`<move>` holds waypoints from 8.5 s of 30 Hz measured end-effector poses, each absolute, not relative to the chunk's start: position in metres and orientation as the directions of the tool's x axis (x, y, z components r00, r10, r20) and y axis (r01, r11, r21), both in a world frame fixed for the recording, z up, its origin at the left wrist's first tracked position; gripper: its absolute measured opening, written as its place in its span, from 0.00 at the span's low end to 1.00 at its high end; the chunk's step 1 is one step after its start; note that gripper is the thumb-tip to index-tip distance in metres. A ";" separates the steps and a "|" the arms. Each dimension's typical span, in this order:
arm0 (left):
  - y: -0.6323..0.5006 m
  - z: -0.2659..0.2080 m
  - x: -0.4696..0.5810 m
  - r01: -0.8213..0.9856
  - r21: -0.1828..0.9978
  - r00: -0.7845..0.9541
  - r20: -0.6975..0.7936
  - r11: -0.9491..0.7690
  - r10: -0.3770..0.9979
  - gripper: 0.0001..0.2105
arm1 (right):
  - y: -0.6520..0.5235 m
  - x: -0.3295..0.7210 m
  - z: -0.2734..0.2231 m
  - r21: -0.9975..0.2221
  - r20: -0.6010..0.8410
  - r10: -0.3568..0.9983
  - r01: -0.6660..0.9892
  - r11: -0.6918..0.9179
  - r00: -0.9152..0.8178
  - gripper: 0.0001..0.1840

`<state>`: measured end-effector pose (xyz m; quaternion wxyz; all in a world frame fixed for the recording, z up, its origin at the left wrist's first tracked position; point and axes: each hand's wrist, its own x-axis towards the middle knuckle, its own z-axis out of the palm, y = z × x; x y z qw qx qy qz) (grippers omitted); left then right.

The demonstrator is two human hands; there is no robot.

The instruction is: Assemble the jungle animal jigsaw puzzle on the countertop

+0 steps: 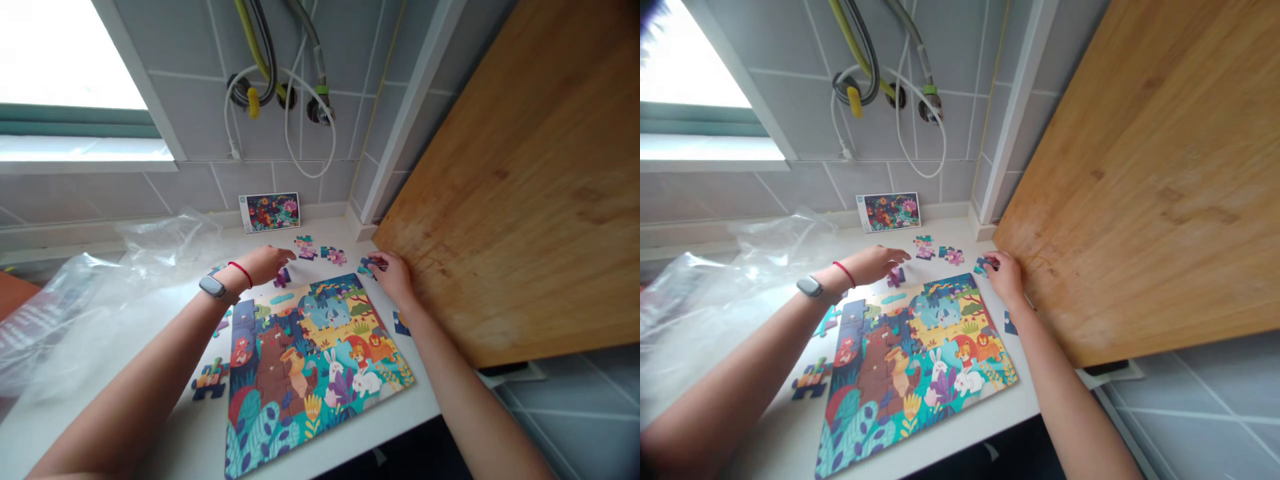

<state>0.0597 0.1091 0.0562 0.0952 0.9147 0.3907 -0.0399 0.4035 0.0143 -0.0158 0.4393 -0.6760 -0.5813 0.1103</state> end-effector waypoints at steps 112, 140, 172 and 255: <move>-0.054 -0.010 -0.130 0.719 0.671 -0.011 0.271 -0.181 0.963 0.25 | 0.021 0.386 -0.018 -0.963 0.255 0.814 0.217 0.162 0.523 0.18; -0.060 -0.020 -0.117 0.562 0.797 -0.174 0.373 -0.219 0.911 0.27 | 0.024 0.391 -0.017 -0.968 0.247 0.813 0.179 0.178 0.527 0.26; -0.087 0.050 0.132 0.355 0.902 0.575 -0.002 -0.247 0.818 0.08 | -0.139 0.398 -0.004 -0.720 0.421 0.907 0.618 0.315 0.029 0.12; -0.071 0.011 0.186 0.560 0.460 0.734 0.110 -0.689 0.671 0.09 | -0.129 0.403 -0.014 -0.804 0.312 0.949 0.541 0.245 0.034 0.11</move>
